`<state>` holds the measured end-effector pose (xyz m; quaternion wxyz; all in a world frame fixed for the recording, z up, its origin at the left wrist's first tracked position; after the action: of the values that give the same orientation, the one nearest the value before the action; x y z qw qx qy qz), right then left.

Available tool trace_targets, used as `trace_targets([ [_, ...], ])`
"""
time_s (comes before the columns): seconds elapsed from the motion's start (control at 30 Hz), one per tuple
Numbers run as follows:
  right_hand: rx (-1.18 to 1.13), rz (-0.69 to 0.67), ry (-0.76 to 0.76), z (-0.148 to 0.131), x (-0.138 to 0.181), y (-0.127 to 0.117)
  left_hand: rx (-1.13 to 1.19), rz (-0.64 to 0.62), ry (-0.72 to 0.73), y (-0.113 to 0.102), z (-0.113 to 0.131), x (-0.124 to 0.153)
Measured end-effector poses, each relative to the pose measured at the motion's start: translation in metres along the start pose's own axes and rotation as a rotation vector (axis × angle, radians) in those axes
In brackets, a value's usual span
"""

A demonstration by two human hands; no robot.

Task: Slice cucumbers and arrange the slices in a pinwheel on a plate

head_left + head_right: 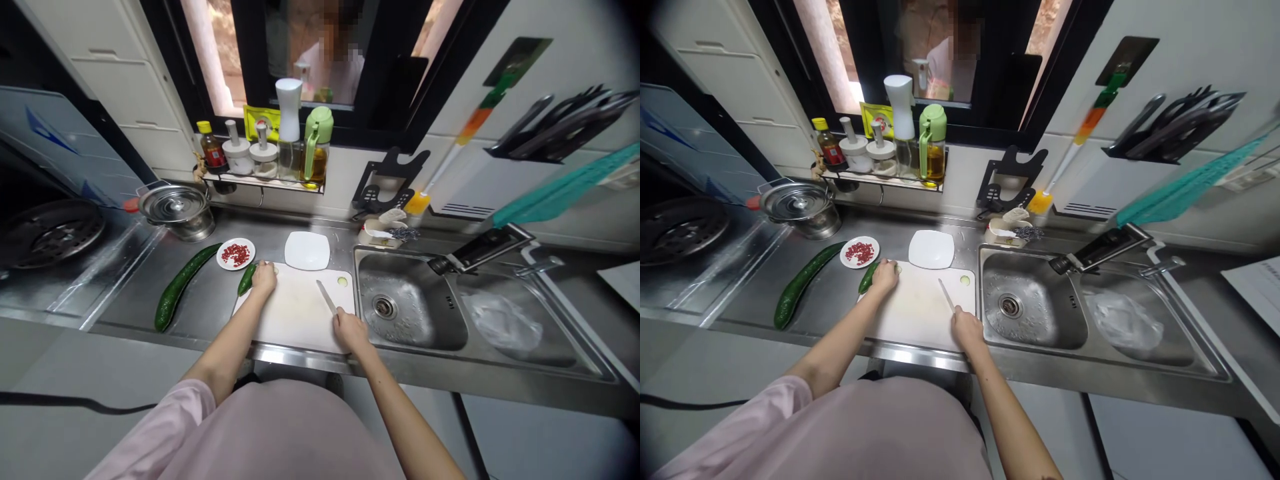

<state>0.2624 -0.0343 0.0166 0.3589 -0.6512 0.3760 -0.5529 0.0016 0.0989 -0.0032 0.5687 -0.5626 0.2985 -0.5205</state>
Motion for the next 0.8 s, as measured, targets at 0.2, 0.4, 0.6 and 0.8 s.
trace_targets([
  [0.2,-0.008,-0.016,0.015,-0.001,0.002,-0.002,-0.017,0.0,0.011,0.005,-0.002,-0.002],
  [0.4,-0.003,-0.038,0.023,-0.003,0.003,-0.007,0.022,-0.009,0.006,0.004,-0.005,-0.006],
  [0.6,-0.003,-0.028,0.015,-0.002,0.002,-0.005,0.122,-0.013,-0.024,0.0,-0.005,-0.008],
  [0.8,-0.016,-0.02,-0.001,-0.003,0.002,-0.005,0.343,-0.069,-0.064,-0.001,-0.006,0.003],
])
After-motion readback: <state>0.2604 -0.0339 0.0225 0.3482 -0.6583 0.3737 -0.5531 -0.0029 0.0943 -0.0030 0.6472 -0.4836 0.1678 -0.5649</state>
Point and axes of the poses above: each hand's wrist, its own x-axis away from the middle knuckle, its own y-axis out of the palm, z = x × y, the point moved 4 cm from there along -x, towards the middle knuckle, and after that the axes turned 8 degrees about -y, right-handed, at the moved point
